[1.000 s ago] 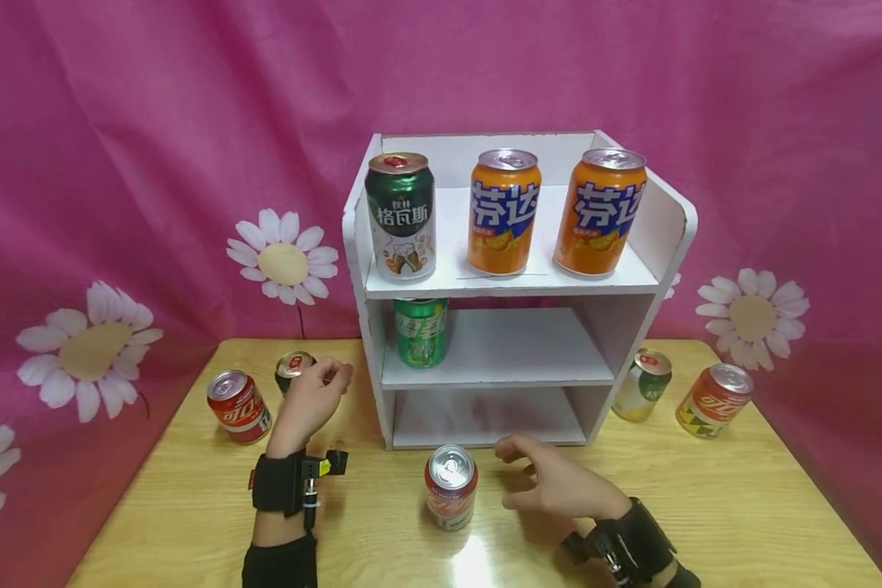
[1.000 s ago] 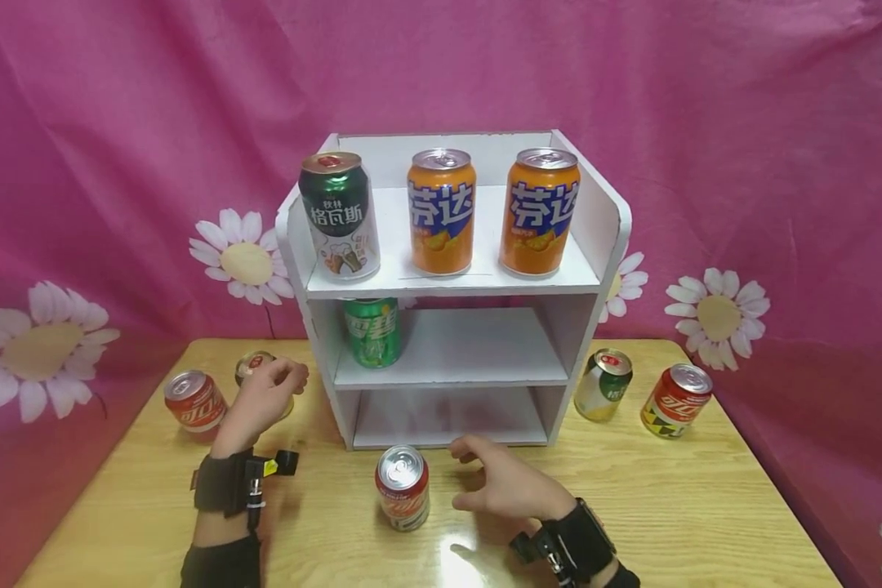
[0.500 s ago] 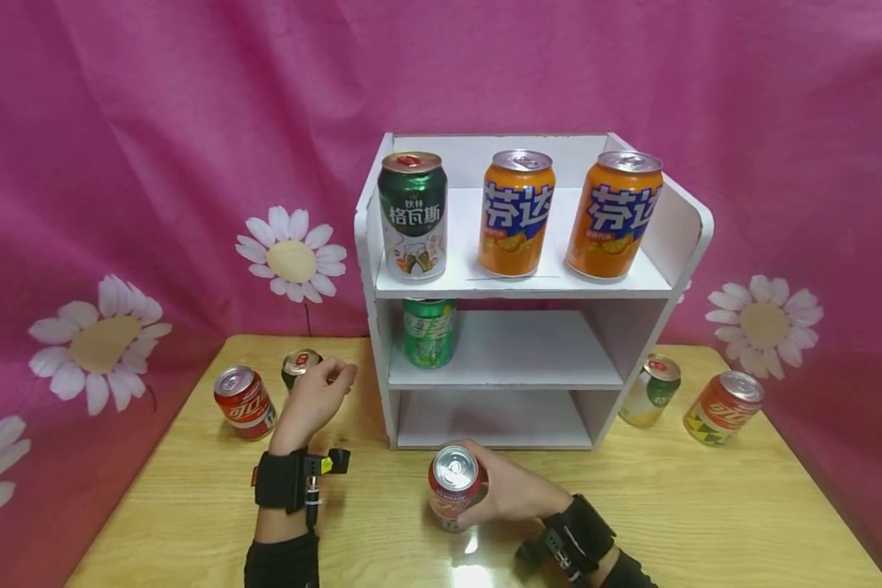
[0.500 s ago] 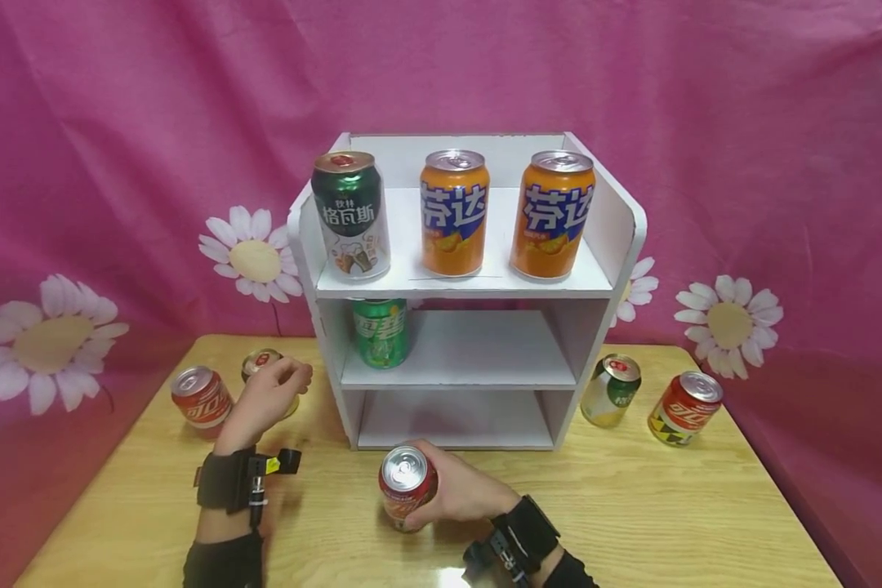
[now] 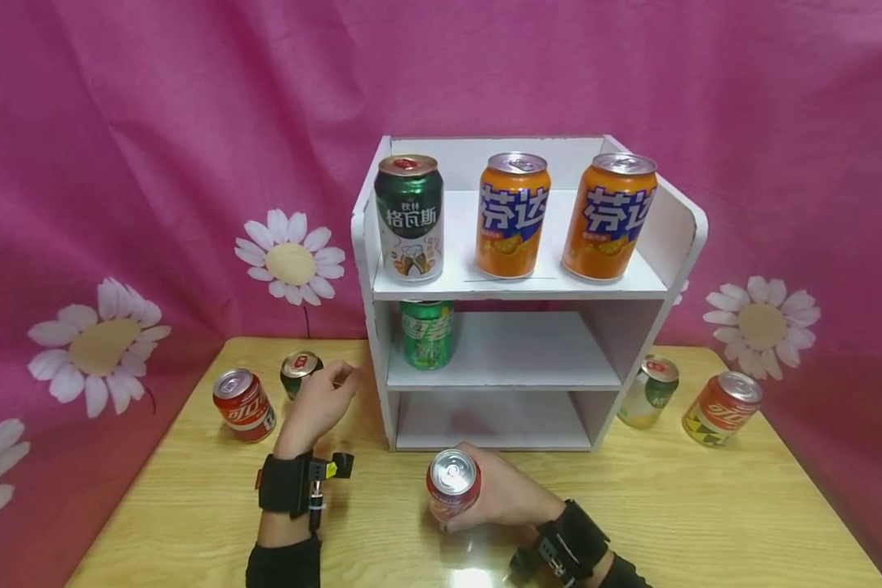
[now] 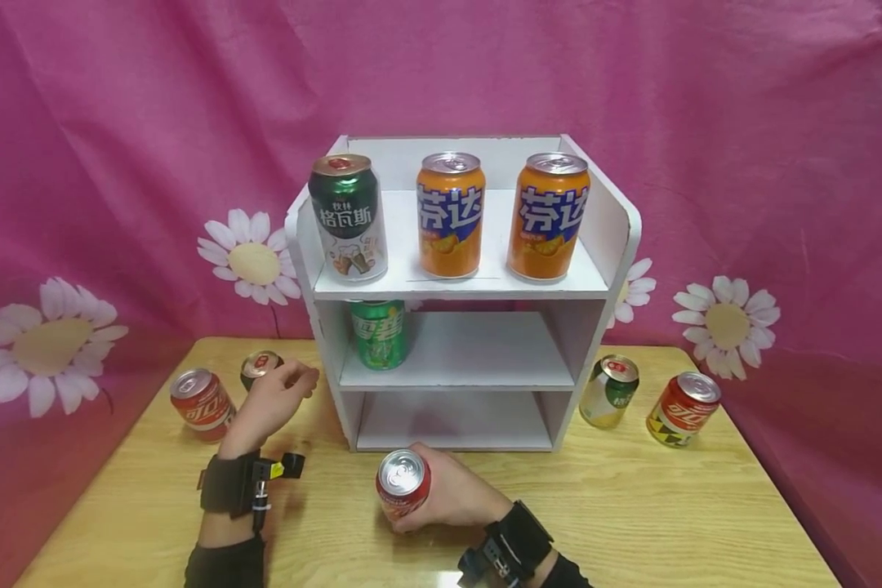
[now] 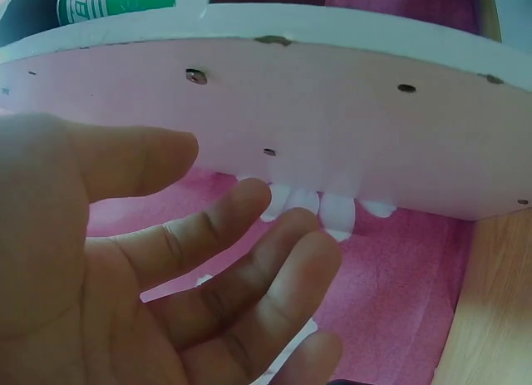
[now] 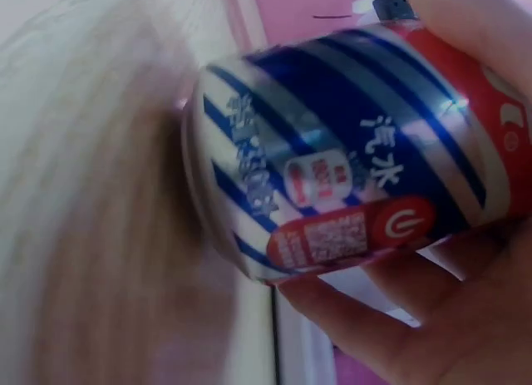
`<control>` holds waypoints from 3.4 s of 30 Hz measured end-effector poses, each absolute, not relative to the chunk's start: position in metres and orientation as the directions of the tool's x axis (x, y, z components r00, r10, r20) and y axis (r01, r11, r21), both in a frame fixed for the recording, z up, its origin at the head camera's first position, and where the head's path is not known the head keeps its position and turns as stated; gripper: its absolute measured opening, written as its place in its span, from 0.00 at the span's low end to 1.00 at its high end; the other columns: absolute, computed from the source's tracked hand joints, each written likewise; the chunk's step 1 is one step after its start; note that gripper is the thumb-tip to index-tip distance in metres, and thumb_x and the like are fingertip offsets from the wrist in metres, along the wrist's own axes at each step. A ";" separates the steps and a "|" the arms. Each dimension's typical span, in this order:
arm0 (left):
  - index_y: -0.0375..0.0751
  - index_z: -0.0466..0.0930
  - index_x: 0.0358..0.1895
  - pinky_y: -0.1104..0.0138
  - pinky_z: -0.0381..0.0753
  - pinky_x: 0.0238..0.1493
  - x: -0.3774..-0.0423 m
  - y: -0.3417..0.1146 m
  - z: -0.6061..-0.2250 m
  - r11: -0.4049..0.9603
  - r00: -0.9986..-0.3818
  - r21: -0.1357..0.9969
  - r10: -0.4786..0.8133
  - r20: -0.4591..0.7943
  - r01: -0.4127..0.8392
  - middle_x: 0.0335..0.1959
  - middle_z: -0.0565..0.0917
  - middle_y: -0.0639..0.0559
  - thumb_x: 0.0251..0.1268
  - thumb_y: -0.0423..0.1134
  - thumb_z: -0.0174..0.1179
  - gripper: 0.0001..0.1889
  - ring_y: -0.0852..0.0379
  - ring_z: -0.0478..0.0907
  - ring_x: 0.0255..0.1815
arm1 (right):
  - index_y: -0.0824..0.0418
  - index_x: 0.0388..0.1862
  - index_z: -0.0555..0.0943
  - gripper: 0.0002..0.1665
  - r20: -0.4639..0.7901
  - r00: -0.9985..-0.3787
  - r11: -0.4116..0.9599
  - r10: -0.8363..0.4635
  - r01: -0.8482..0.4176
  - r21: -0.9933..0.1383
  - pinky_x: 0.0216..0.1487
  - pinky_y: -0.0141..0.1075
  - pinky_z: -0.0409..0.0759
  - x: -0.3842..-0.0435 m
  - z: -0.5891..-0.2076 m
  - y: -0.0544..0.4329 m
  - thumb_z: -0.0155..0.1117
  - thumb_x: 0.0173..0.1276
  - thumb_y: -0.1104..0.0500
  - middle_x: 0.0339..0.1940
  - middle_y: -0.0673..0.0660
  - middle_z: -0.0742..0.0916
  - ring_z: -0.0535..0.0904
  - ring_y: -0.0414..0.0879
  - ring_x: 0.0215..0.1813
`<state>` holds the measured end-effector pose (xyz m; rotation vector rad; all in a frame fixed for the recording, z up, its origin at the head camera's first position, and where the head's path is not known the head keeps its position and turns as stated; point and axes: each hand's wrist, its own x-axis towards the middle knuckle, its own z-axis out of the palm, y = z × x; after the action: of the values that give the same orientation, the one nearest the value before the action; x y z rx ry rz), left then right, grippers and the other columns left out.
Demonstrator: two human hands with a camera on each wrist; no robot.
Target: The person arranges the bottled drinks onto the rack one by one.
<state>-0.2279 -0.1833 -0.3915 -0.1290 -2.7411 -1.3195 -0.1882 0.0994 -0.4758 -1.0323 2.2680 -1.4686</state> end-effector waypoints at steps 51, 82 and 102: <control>0.36 0.79 0.50 0.53 0.75 0.44 -0.229 -0.177 -0.395 0.676 -0.991 0.725 0.064 0.118 0.130 0.46 0.82 0.43 0.72 0.48 0.48 0.19 0.47 0.79 0.44 | 0.62 0.56 0.69 0.45 0.365 -0.928 0.536 -0.075 -0.347 -0.770 0.46 0.46 0.78 -0.225 -0.336 0.142 0.79 0.45 0.42 0.47 0.58 0.82 0.79 0.50 0.46; 0.38 0.79 0.51 0.53 0.75 0.45 -0.233 -0.177 -0.397 0.679 -0.994 0.727 0.051 0.093 0.103 0.48 0.82 0.43 0.72 0.50 0.48 0.20 0.47 0.78 0.46 | 0.61 0.65 0.58 0.48 0.270 -0.953 0.268 -0.140 -0.299 -0.916 0.57 0.48 0.68 -0.255 -0.364 0.135 0.75 0.49 0.64 0.55 0.62 0.74 0.72 0.55 0.53; 0.37 0.78 0.52 0.55 0.75 0.42 -0.232 -0.176 -0.395 0.673 -0.996 0.734 0.048 0.079 0.091 0.45 0.82 0.44 0.72 0.50 0.47 0.21 0.49 0.78 0.43 | 0.65 0.58 0.62 0.45 0.375 -0.922 0.463 0.096 -0.292 -0.837 0.49 0.46 0.74 -0.249 -0.372 0.113 0.77 0.48 0.54 0.48 0.62 0.79 0.77 0.54 0.47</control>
<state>-0.2317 -0.1760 -0.3947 -0.1171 -2.8240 -1.2441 -0.2493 0.1129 -0.3722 -0.2108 2.9911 -1.8452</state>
